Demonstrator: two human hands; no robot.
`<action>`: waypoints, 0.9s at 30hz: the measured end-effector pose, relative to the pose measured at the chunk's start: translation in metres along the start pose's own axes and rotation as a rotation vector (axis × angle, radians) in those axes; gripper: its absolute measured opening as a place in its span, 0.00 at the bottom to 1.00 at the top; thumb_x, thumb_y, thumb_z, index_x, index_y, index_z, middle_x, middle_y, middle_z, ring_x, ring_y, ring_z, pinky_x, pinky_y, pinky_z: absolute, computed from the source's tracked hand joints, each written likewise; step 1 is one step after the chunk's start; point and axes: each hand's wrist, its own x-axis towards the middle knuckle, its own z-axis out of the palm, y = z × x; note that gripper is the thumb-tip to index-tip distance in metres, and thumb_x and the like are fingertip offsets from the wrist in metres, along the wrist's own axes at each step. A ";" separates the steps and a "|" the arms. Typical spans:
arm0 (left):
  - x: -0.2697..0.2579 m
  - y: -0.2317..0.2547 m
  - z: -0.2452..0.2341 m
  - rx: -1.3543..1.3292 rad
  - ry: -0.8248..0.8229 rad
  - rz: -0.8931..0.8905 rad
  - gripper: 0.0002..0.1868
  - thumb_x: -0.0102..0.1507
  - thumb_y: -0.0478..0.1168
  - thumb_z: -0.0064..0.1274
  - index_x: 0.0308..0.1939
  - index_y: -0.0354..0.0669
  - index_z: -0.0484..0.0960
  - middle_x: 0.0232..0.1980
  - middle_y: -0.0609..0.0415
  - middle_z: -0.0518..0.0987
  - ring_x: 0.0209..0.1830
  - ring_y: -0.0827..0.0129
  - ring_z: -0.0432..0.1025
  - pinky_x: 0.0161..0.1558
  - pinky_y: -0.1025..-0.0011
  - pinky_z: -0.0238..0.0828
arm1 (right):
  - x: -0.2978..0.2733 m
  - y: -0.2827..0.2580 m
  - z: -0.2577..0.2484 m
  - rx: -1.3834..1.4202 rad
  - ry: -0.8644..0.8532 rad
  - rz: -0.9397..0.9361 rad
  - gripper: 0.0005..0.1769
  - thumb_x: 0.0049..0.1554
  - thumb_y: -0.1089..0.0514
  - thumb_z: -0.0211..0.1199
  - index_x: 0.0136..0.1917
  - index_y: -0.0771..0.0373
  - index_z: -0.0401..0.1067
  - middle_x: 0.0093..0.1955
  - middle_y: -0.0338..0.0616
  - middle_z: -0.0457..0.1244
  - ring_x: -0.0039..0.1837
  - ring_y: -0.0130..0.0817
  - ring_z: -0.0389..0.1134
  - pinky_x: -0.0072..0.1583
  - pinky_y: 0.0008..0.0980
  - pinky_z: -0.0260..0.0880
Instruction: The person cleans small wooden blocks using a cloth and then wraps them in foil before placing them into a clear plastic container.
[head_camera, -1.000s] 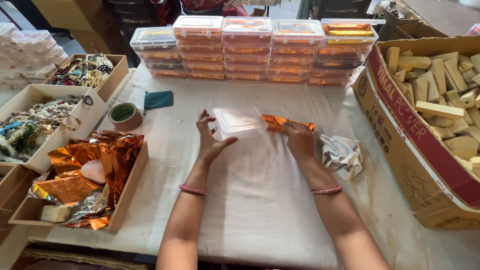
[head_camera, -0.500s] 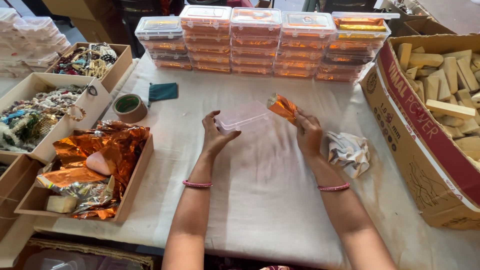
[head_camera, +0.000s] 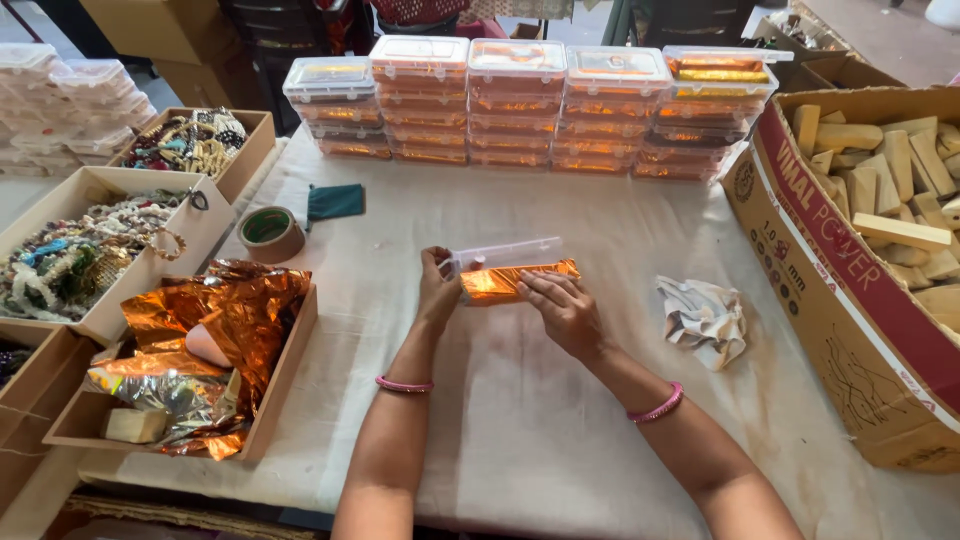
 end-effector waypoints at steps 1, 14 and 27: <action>0.000 0.004 0.002 0.004 -0.035 0.014 0.35 0.57 0.44 0.71 0.56 0.41 0.62 0.52 0.47 0.70 0.51 0.65 0.70 0.44 0.70 0.73 | -0.002 0.003 0.000 -0.013 -0.006 0.016 0.16 0.55 0.69 0.65 0.57 0.63 0.79 0.61 0.44 0.70 0.63 0.40 0.72 0.65 0.41 0.72; 0.005 -0.005 0.000 -0.014 -0.082 0.103 0.43 0.52 0.37 0.71 0.64 0.46 0.58 0.66 0.50 0.69 0.66 0.61 0.67 0.63 0.62 0.70 | 0.007 0.001 -0.006 0.039 0.008 0.057 0.19 0.53 0.72 0.65 0.58 0.62 0.78 0.61 0.44 0.70 0.63 0.42 0.71 0.64 0.41 0.73; -0.009 0.021 0.000 0.111 -0.166 0.126 0.29 0.50 0.38 0.71 0.49 0.43 0.70 0.50 0.55 0.79 0.53 0.71 0.74 0.51 0.69 0.76 | 0.003 0.010 -0.010 -0.008 0.044 0.126 0.20 0.54 0.71 0.65 0.59 0.60 0.79 0.59 0.42 0.71 0.61 0.41 0.72 0.62 0.41 0.72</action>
